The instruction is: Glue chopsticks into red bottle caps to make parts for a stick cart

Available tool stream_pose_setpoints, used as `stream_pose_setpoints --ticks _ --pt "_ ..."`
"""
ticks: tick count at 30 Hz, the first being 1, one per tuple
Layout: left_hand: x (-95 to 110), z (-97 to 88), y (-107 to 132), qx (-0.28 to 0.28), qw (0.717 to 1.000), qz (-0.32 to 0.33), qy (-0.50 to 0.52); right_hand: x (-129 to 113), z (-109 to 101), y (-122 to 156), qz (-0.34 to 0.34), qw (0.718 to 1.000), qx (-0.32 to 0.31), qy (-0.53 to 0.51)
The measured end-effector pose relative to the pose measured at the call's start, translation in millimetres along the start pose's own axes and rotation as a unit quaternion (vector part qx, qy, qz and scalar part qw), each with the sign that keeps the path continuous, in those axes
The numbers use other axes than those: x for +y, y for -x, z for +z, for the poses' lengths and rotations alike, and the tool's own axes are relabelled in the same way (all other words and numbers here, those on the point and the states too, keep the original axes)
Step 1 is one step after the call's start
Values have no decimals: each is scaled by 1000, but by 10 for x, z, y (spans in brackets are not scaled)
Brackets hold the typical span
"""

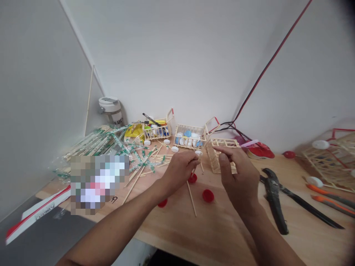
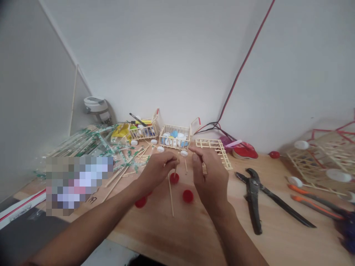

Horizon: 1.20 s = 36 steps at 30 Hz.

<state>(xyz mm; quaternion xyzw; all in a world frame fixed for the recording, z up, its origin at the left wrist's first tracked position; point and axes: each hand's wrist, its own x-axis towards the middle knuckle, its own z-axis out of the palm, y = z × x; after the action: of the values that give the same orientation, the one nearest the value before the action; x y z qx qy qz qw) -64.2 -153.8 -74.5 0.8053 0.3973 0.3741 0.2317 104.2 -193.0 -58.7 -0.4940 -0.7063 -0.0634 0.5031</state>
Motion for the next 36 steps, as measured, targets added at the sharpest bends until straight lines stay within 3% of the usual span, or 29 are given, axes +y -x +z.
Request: stream_pose_setpoints --ticks 25,31,36 --pt "37 -43 20 -11 1000 8 1 81 111 41 0 999 -50 -16" --pt "37 -33 19 -5 999 29 19 96 174 58 31 991 -110 -71" --pt "47 -40 22 -7 999 32 26 88 214 81 64 987 -120 -88"
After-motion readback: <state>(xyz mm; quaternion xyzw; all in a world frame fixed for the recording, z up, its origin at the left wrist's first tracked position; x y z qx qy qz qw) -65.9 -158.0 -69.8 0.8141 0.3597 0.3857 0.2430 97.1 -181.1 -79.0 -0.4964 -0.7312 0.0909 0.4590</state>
